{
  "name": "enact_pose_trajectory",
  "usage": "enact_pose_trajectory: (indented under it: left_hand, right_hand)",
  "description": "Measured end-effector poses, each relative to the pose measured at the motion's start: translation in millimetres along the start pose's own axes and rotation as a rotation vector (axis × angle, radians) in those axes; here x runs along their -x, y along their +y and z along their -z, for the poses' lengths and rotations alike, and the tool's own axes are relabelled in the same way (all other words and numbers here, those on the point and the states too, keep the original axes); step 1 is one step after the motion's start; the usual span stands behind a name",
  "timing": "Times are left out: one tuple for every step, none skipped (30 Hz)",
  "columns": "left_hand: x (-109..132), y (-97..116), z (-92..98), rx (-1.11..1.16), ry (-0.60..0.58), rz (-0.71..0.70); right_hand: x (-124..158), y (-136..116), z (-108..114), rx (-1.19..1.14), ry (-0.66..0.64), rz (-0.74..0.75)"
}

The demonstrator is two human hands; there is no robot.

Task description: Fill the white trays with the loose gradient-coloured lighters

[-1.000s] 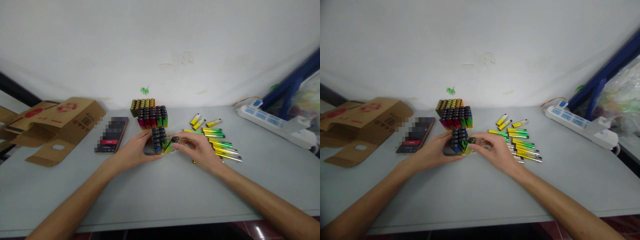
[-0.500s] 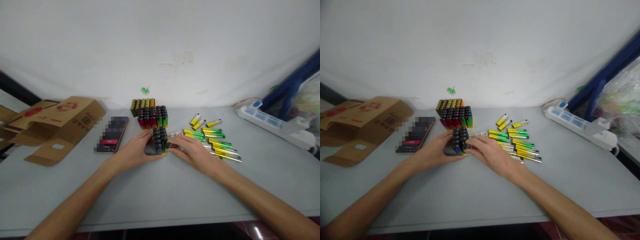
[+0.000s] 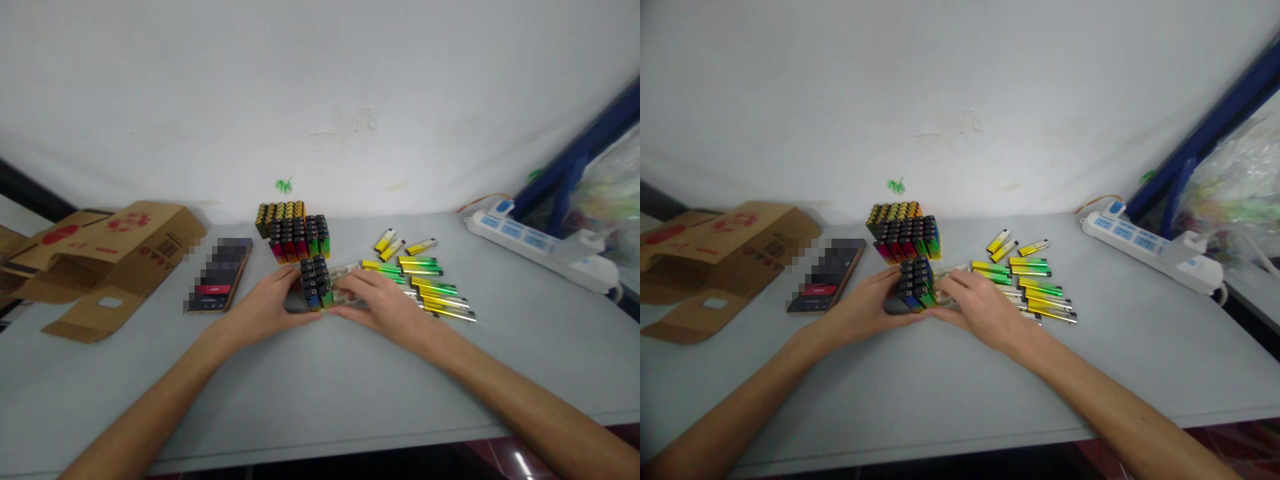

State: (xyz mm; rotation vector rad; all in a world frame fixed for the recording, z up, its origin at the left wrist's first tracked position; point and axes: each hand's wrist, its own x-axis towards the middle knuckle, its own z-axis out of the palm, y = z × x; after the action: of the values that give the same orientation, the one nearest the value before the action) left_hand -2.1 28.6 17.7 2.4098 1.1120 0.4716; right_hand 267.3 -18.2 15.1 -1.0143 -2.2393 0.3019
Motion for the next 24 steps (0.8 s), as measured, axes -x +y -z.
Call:
enact_pose_trajectory:
  left_hand:
    - [-0.1, 0.5, 0.3, -0.002, -0.002, 0.01]
    - [-0.2, 0.7, 0.5, -0.007, -0.004, 0.019]
    - [-0.3, 0.6, 0.5, -0.015, -0.01, 0.027]
    - [-0.2, 0.2, 0.5, -0.025, -0.015, 0.033]
    - [-0.1, -0.5, 0.3, -0.036, -0.02, 0.035]
    - [0.1, -1.3, 0.1, -0.047, -0.025, 0.036]
    - [0.3, -2.0, -0.2, -0.056, -0.028, 0.037]
    - [0.4, -2.5, -0.5, -0.063, -0.03, 0.036]
    - [0.5, -2.8, -0.6, -0.067, -0.029, 0.035]
    - [0.6, -2.7, -0.7, -0.071, -0.028, 0.035]
    - [0.5, -2.4, -0.8, -0.073, -0.029, 0.037]
    - [0.4, -2.1, -0.7, -0.074, -0.028, 0.039]
    - [0.3, -1.8, -0.7, -0.073, -0.026, 0.04]
    - [0.3, -1.7, -0.6, -0.073, -0.023, 0.04]
    - [0.3, -1.7, -0.5, -0.072, -0.022, 0.038]
    - [0.4, -2.0, -0.5, -0.071, -0.022, 0.037]
    - [0.6, -2.3, -0.5, -0.069, -0.022, 0.035]
    - [0.9, -2.6, -0.5, -0.069, -0.024, 0.035]
    - [1.1, -2.7, -0.4, -0.067, -0.026, 0.036]
    - [1.2, -2.6, -0.2, -0.064, -0.026, 0.037]
    - [1.3, -2.3, 0.0, -0.061, -0.025, 0.037]
    - [1.2, -1.7, 0.2, -0.06, -0.022, 0.035]
    - [1.0, -1.0, 0.5, -0.059, -0.021, 0.034]
    - [0.7, -0.2, 0.8, -0.06, -0.021, 0.033]
  right_hand:
    - [-0.1, 4.2, 7.6, 0.013, -0.008, -0.018]
    - [0.3, 10.1, 17.0, 0.03, -0.02, -0.058]
    - [1.2, 17.9, 28.0, 0.069, -0.04, -0.098]
    - [2.9, 27.4, 40.1, 0.129, -0.04, -0.135]
    - [5.5, 38.2, 52.9, 0.187, -0.037, -0.178]
    - [9.0, 49.9, 65.7, 0.237, -0.064, -0.221]
    - [13.3, 61.9, 78.1, 0.281, -0.077, -0.26]
    - [18.1, 73.6, 89.4, 0.309, -0.092, -0.289]
    - [23.2, 84.5, 99.3, 0.318, -0.118, -0.316]
    - [28.3, 94.3, 107.5, 0.313, -0.147, -0.338]
    - [33.1, 102.8, 114.0, 0.306, -0.161, -0.355]
    - [37.4, 109.8, 118.9, 0.289, -0.182, -0.369]
    - [41.1, 115.5, 122.5, 0.26, -0.209, -0.391]
    - [44.0, 120.0, 125.1, 0.231, -0.233, -0.42]
    - [46.2, 123.3, 127.0, 0.204, -0.256, -0.453]
    - [47.7, 125.7, 128.4, 0.179, -0.276, -0.489]
    - [48.6, 127.2, 129.5, 0.16, -0.292, -0.521]
    - [48.9, 127.9, 130.5, 0.146, -0.301, -0.545]
    - [48.7, 128.0, 131.2, 0.135, -0.309, -0.56]
    - [48.1, 127.4, 131.8, 0.124, -0.316, -0.567]
    - [47.4, 126.3, 132.2, 0.116, -0.323, -0.565]
    - [46.6, 124.9, 132.3, 0.113, -0.329, -0.555]
    - [45.9, 123.2, 132.2, 0.114, -0.332, -0.542]
    - [45.3, 121.3, 131.9, 0.113, -0.329, -0.529]
